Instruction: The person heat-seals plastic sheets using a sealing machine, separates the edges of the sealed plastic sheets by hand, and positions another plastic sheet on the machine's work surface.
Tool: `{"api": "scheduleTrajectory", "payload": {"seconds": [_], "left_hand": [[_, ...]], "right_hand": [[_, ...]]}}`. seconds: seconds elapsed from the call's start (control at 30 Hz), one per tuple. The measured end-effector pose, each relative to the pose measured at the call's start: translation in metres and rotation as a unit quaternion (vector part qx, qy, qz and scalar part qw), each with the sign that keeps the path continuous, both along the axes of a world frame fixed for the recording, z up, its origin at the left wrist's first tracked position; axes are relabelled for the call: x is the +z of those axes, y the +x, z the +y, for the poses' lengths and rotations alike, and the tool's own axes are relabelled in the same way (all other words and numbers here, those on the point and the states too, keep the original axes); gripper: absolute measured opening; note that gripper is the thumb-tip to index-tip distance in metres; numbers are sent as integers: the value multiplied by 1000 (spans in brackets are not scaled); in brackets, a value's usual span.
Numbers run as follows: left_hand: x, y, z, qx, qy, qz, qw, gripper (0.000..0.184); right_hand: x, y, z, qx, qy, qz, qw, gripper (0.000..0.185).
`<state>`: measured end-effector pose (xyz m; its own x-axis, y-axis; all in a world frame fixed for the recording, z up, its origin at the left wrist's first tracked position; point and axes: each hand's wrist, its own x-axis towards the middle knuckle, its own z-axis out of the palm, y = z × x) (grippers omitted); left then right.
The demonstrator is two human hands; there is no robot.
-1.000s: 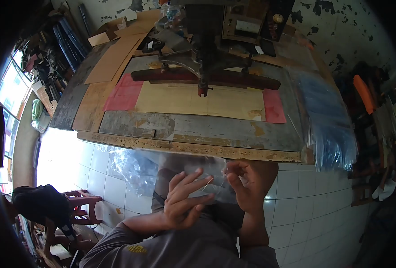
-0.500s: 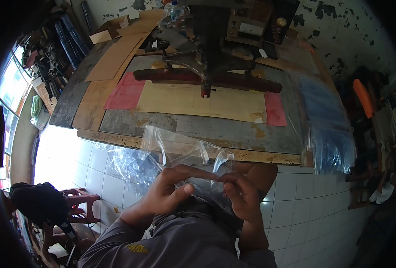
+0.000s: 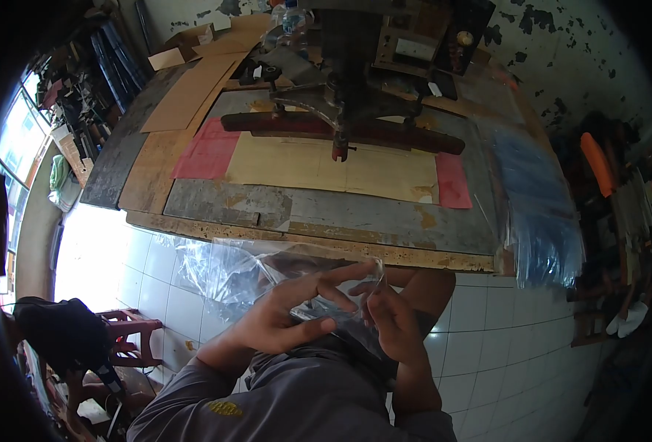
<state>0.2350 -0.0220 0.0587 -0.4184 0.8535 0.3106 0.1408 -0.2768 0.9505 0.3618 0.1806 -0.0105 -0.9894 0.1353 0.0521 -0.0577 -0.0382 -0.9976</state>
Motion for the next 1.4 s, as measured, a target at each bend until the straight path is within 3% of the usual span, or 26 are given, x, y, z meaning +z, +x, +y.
{"api": "scheduleTrajectory", "payload": {"seconds": [0.07,0.17,0.23,0.37,0.47,0.67,0.77,0.9,1.07,1.13,1.17,1.23,1.3,1.4], "left_hand": [[-4,-6,0,-23,3,31,999,23],[-17,2,-2,-27,-26,-87,996,17],[-19,5,-1,26,11,-42,999,19],[-1,-4,-3,136,-78,119,981,18],[-14,-9,2,186,-81,145,968,14],[-15,-16,3,130,-44,164,977,14],[-19,-21,8,184,24,327,926,18],[-18,-12,12,265,55,428,863,26],[-17,1,22,517,105,515,676,26],[-14,-2,22,508,99,536,666,25],[-15,-6,15,448,78,549,701,24],[-17,-11,12,376,60,556,739,25],[-23,-16,15,357,69,550,752,27],[-21,-16,16,345,93,558,749,27]], "right_hand": [[-1,1,0,6,-19,11,1000,38],[-5,8,2,13,-1,-5,1000,38],[-3,8,2,2,-6,-17,1000,38],[-2,-1,6,-54,-42,-14,998,39],[2,-5,4,-88,-36,-22,995,39],[2,-4,5,-86,-30,-41,995,40],[7,-3,8,-48,-14,-56,997,39],[10,-4,3,-6,-10,-61,998,36],[7,1,8,-8,-13,-72,997,35],[1,-3,4,-57,47,-15,997,38],[-1,-5,2,-81,77,14,994,39],[19,-13,0,-192,298,126,927,46],[35,-16,-4,-230,380,207,872,54],[49,-14,-8,-177,355,258,881,64]]}}
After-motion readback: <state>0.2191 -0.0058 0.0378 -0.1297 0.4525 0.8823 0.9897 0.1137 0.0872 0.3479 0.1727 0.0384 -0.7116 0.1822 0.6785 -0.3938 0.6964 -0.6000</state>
